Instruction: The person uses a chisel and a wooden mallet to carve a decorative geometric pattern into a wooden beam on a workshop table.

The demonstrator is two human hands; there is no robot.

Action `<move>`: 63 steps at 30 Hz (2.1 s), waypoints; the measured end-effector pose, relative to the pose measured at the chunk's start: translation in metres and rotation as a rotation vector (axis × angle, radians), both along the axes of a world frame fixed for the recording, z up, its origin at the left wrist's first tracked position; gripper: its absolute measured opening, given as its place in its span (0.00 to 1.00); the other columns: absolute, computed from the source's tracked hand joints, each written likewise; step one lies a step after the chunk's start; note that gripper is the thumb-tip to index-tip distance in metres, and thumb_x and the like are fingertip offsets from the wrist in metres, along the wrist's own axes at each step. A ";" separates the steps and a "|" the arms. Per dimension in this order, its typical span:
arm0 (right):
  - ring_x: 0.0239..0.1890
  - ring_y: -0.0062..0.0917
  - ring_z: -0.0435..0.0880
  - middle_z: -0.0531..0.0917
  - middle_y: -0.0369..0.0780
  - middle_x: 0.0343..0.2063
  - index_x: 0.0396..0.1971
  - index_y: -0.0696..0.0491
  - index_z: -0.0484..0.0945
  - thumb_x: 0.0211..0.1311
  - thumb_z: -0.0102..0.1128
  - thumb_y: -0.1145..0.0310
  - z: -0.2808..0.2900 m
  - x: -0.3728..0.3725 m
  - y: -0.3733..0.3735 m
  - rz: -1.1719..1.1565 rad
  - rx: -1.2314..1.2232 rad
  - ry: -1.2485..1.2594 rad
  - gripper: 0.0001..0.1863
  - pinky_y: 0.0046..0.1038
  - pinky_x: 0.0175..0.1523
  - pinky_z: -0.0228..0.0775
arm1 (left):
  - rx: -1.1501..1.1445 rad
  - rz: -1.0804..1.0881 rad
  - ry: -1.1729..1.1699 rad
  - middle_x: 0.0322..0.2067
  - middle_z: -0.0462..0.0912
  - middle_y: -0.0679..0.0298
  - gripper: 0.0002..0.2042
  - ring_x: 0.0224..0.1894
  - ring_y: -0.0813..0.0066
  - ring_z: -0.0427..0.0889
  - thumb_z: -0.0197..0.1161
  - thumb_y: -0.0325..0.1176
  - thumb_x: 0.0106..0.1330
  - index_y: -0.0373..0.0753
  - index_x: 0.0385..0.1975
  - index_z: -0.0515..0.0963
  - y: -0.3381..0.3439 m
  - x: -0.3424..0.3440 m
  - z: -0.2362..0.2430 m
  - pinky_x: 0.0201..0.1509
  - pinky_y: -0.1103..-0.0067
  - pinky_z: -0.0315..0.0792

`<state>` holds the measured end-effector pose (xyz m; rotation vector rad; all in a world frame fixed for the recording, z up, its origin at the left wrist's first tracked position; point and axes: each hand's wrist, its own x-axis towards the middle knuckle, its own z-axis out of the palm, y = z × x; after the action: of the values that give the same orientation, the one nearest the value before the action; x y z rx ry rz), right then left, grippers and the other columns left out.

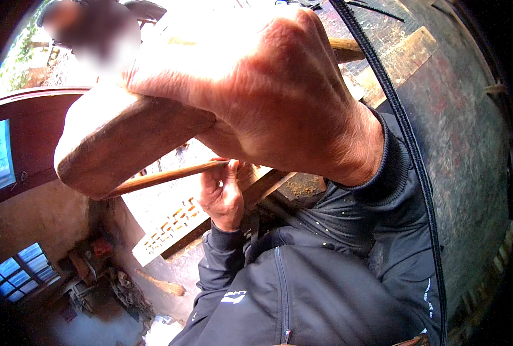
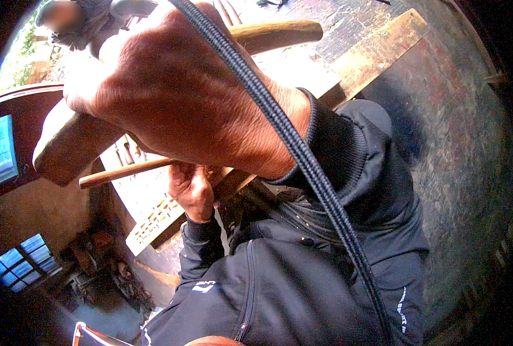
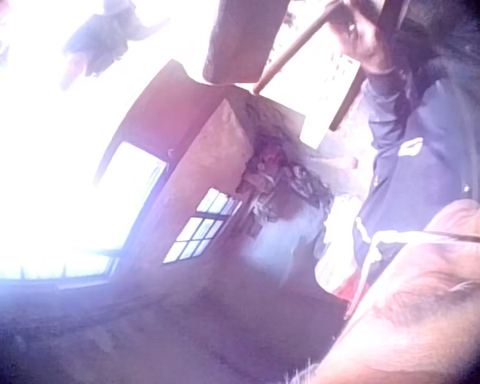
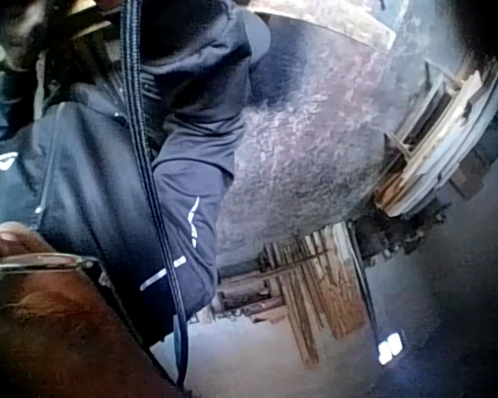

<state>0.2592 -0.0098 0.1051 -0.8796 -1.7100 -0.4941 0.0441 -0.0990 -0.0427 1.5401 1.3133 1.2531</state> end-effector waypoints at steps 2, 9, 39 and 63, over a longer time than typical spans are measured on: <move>0.30 0.25 0.87 0.84 0.30 0.26 0.28 0.40 0.88 0.55 0.72 0.59 -0.004 0.003 -0.003 -0.012 -0.005 -0.005 0.04 0.31 0.34 0.77 | -0.012 0.006 0.053 0.44 0.90 0.60 0.10 0.46 0.77 0.88 0.66 0.18 0.75 0.32 0.53 0.79 0.000 -0.003 -0.005 0.55 0.78 0.80; 0.29 0.25 0.87 0.83 0.30 0.25 0.28 0.39 0.88 0.56 0.73 0.58 -0.013 -0.001 -0.009 -0.031 -0.018 -0.021 0.04 0.31 0.33 0.76 | 0.182 -0.030 0.287 0.41 0.91 0.56 0.13 0.39 0.69 0.89 0.67 0.18 0.71 0.34 0.53 0.81 -0.001 -0.013 -0.012 0.47 0.75 0.81; 0.40 0.25 0.84 0.83 0.32 0.35 0.36 0.42 0.86 0.50 0.74 0.55 0.019 0.002 -0.027 0.104 -0.022 -0.003 0.13 0.32 0.45 0.71 | 0.368 -0.173 0.486 0.57 0.86 0.57 0.26 0.57 0.58 0.85 0.75 0.34 0.66 0.40 0.64 0.79 -0.007 -0.042 -0.041 0.60 0.62 0.79; 0.39 0.33 0.92 0.91 0.39 0.37 0.42 0.46 0.90 0.55 0.72 0.63 -0.019 0.017 -0.004 0.017 -0.020 -0.060 0.14 0.32 0.43 0.84 | 0.135 0.055 -0.154 0.45 0.89 0.54 0.21 0.47 0.72 0.89 0.65 0.11 0.71 0.34 0.61 0.73 0.001 0.000 -0.011 0.54 0.76 0.82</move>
<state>0.2757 -0.0139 0.0865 -0.8711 -1.7786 -0.4975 0.0437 -0.0982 -0.0538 1.4748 1.1998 1.4905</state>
